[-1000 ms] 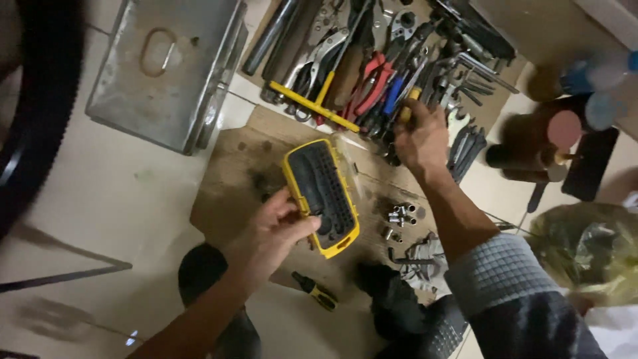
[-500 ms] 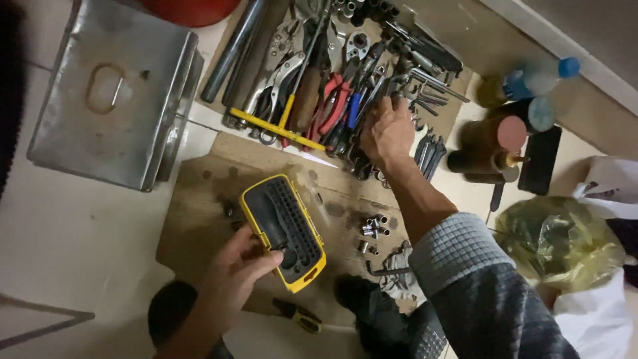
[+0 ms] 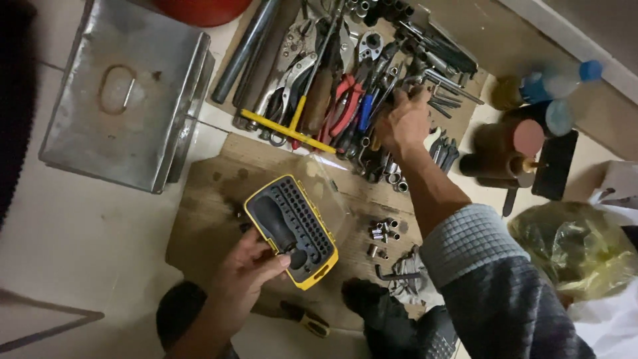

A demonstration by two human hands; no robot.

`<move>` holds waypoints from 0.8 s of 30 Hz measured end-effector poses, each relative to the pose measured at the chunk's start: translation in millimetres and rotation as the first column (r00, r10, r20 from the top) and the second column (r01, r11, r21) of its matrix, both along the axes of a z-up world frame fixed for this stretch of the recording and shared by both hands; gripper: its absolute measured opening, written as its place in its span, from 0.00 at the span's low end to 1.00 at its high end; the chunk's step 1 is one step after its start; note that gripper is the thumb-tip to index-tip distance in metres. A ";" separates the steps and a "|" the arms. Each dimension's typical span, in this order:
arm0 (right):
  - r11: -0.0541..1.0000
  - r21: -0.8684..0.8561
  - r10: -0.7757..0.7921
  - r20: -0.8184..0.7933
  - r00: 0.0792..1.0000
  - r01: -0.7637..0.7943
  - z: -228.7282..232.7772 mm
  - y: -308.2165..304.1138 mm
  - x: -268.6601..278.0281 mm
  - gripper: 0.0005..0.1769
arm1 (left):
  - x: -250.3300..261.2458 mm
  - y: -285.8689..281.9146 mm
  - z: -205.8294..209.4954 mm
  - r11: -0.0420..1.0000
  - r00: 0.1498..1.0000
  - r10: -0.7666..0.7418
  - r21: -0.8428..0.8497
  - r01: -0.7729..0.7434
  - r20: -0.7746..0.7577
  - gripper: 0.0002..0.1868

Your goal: The person opens a yellow and black tool case, removes several metal sockets, and places them on a cardboard surface. They then pick up a screwdriver, wipe it with a cloth, and place it back into the case. The person continues to handle sockets and the case throughout the clip.

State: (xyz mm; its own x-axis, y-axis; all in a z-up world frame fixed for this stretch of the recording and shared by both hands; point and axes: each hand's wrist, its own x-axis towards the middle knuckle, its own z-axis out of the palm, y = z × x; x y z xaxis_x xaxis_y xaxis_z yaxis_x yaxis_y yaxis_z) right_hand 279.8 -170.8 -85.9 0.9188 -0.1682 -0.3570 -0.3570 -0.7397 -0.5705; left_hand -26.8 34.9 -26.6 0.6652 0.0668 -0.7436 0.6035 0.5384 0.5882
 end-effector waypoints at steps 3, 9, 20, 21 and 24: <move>-0.213 -0.630 0.433 -0.746 0.506 -0.747 31.0 18.3 1.6 0.35 | 16.2 5.5 34.2 0.995 0.983 -0.079 0.046 0.087 -0.166 0.25; 0.802 -0.410 0.342 -0.281 0.897 -0.435 3.8 4.8 19.5 0.17 | 8.5 6.2 18.6 0.999 0.980 -0.021 0.021 0.026 -0.198 0.27; 0.501 -0.615 0.500 -0.369 0.783 -0.609 35.5 18.0 -9.0 0.24 | -6.6 11.5 -4.9 1.000 0.991 0.015 -0.011 -0.016 -0.130 0.28; 0.107 -0.671 0.584 -0.555 0.593 -0.733 34.1 15.8 -14.4 0.23 | -7.3 11.5 -4.7 0.999 0.992 0.034 0.020 -0.031 -0.123 0.28; 0.788 -0.326 0.483 -0.200 0.852 -0.523 40.5 6.7 -37.8 0.51 | -13.8 10.7 -16.3 1.000 0.998 0.021 -0.006 -0.021 -0.059 0.26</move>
State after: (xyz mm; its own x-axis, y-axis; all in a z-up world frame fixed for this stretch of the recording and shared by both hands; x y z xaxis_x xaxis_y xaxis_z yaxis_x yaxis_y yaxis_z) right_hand 242.0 -164.1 -45.4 0.8711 0.1746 -0.4590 0.0821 -0.9733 -0.2144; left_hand -40.6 45.7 -42.9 0.6188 0.0756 -0.7819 0.6254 0.5548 0.5486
